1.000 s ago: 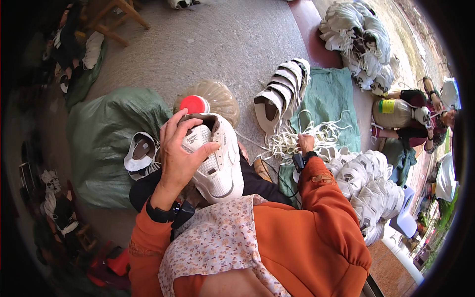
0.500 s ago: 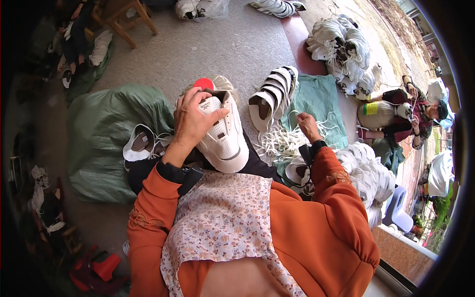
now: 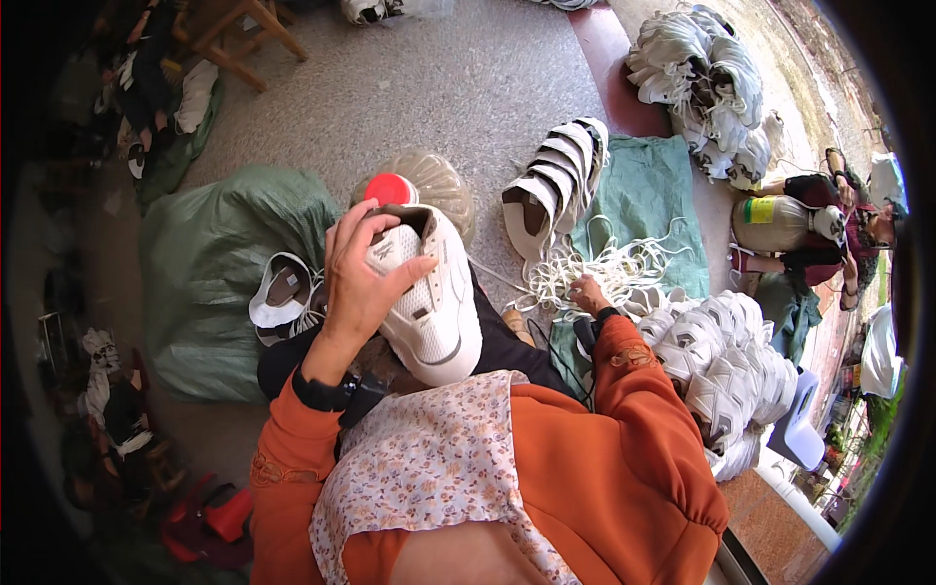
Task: Lacing white athletic shoes in a workshop setting.
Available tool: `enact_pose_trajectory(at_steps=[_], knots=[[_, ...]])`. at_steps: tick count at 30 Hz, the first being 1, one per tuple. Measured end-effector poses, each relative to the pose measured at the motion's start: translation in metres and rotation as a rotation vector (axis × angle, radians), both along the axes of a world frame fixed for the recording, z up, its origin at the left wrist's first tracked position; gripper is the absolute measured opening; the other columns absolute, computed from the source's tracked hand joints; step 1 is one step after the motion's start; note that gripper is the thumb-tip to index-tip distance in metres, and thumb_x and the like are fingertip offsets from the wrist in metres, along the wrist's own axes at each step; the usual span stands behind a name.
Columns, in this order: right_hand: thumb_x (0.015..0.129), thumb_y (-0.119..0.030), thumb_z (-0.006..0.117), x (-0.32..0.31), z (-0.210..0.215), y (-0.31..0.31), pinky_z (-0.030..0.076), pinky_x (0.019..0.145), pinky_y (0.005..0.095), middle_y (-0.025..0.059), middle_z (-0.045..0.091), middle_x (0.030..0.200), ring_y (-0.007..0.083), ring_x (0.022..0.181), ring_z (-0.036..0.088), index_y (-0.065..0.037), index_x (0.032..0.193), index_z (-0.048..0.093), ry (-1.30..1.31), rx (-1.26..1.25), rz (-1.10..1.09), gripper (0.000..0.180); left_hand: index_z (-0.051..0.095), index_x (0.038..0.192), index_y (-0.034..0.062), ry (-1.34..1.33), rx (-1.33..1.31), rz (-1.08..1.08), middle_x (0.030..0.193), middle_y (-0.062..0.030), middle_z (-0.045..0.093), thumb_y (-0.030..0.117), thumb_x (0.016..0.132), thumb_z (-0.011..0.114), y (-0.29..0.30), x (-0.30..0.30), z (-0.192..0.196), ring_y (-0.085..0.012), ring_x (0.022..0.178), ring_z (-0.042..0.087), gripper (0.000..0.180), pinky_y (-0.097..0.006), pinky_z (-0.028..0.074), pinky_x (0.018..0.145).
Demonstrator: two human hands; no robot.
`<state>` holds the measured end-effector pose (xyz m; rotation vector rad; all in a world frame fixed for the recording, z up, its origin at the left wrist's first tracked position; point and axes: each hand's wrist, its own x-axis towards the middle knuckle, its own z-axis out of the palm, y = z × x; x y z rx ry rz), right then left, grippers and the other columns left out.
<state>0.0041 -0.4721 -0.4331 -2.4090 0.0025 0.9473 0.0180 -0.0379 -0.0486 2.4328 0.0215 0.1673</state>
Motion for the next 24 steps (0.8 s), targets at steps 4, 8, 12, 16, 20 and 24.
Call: enact_pose_trajectory(at_steps=[4,8,12,16,20,24], knots=[[0.066,-0.013,0.072,-0.009,-0.026,0.002,0.05,0.087,0.041,0.0277,0.058,0.118,0.038,0.101,0.062,0.002,0.091,0.07,-0.255,-0.036,0.009,0.029,0.061,0.109,0.0032,0.082,0.021,-0.021,0.133,-0.0146,0.049,0.036,0.068,0.082,0.001,0.004,0.006,-0.0316,0.121,0.044,0.057,-0.042,0.034,0.102],[0.063,-0.009,0.068,-0.015,-0.029,-0.004,0.05,0.059,0.0361,0.0156,0.063,0.062,0.0275,0.061,0.063,-0.001,0.069,0.065,-0.224,-0.057,-0.268,0.011,0.061,0.106,0.0039,0.091,0.017,-0.031,0.131,-0.0144,0.049,0.037,0.066,0.083,0.003,0.007,0.006,-0.0326,0.119,0.044,0.057,-0.043,0.035,0.101],[0.072,-0.009,0.063,-0.013,-0.009,-0.01,0.052,0.072,0.04,0.0185,0.068,0.078,0.034,0.076,0.066,-0.002,0.086,0.069,-0.34,-0.288,-0.477,0.017,0.061,0.106,0.004,0.076,0.021,-0.031,0.131,-0.0142,0.05,0.037,0.066,0.084,0.005,0.006,0.004,-0.0326,0.119,0.044,0.057,-0.043,0.035,0.101],[0.077,-0.014,0.058,-0.004,0.02,-0.024,0.051,0.08,0.0439,0.022,0.068,0.088,0.0383,0.089,0.065,-0.004,0.094,0.071,-0.247,-0.349,-0.397,0.024,0.061,0.108,0.0034,0.038,-0.015,-0.031,0.132,-0.0142,0.049,0.034,0.066,0.083,0.007,0.003,0.0,-0.0321,0.121,0.044,0.056,-0.043,0.035,0.102],[0.079,-0.023,0.065,0.009,0.053,-0.023,0.051,0.069,0.0426,0.0172,0.068,0.075,0.0325,0.071,0.066,-0.001,0.083,0.07,-0.354,-0.196,-0.418,0.023,0.063,0.106,0.0055,-0.054,-0.039,-0.027,0.129,-0.0135,0.051,0.037,0.064,0.085,0.013,0.001,-0.007,-0.0327,0.118,0.046,0.057,-0.042,0.036,0.101],[0.086,-0.024,0.065,0.035,0.132,0.026,0.045,0.05,0.0276,0.005,0.062,0.061,0.0114,0.052,0.056,-0.001,0.08,0.067,-0.136,0.152,-0.568,0.024,0.062,0.111,0.0074,-0.005,-0.049,-0.068,0.134,-0.0153,0.047,0.039,0.069,0.081,0.022,-0.002,-0.011,-0.0347,0.125,0.042,0.056,-0.044,0.034,0.105]])
